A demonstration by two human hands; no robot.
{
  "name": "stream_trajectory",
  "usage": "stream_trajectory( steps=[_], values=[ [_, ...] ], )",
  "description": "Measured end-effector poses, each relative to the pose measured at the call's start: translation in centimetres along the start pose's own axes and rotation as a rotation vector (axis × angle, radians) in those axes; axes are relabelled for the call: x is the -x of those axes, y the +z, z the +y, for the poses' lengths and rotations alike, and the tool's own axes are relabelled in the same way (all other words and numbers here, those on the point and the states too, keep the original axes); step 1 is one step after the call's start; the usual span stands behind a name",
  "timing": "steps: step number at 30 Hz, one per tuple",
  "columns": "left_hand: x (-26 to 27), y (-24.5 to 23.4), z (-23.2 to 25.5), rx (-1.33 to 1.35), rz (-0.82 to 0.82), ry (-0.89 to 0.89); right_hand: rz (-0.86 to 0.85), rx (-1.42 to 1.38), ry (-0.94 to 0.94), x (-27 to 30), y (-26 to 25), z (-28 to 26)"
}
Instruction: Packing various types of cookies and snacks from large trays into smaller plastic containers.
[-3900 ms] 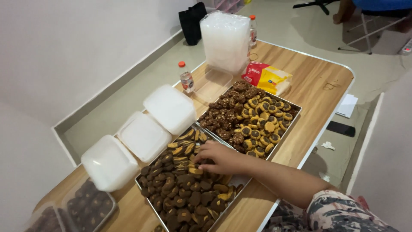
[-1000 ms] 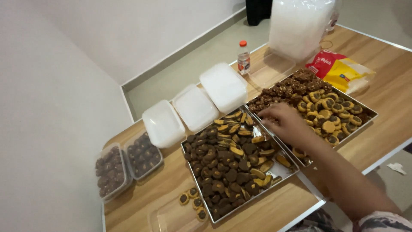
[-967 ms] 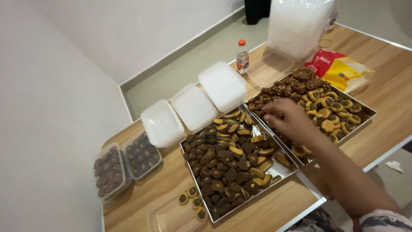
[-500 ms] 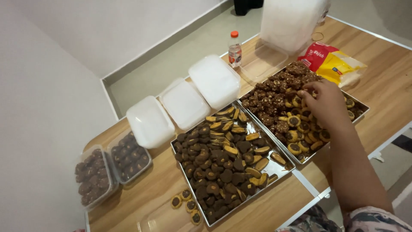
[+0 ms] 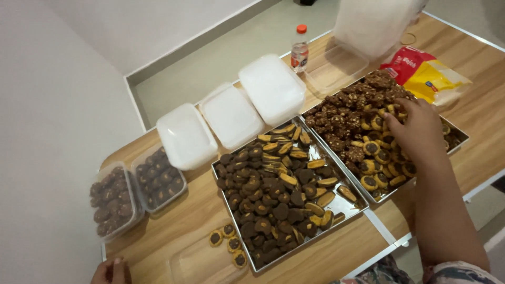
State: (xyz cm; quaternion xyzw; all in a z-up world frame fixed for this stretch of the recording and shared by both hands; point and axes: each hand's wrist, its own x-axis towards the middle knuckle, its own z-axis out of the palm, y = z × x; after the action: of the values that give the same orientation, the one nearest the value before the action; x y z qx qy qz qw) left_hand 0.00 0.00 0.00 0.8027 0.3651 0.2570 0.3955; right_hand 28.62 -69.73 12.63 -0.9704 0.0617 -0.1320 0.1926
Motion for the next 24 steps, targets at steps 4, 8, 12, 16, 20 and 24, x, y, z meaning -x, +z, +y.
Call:
stream_trajectory(
  steps=[4,8,12,16,20,24],
  values=[
    [0.7,-0.7,3.0,-0.262,-0.047,-0.093,-0.036,0.030,0.048,-0.1,0.3,0.4],
    [1.3,-0.6,3.9,-0.260,0.010,-0.088,0.005,0.084,0.000,-0.4,1.0,1.1],
    [2.2,-1.1,7.5,-0.268,-0.093,-0.059,0.035,0.152,0.033,-0.3,1.3,1.5],
    [2.2,-0.9,7.1,-0.233,-0.116,-0.009,0.093,0.123,-0.020,-0.4,2.3,2.5],
    [2.2,-0.9,7.8,-0.199,-0.160,-0.040,0.114,-0.143,0.003,-0.4,2.7,2.4],
    [2.0,-0.7,7.0,-0.169,-0.175,0.021,0.284,-0.191,-0.159,-2.3,7.9,8.0]
  ],
)
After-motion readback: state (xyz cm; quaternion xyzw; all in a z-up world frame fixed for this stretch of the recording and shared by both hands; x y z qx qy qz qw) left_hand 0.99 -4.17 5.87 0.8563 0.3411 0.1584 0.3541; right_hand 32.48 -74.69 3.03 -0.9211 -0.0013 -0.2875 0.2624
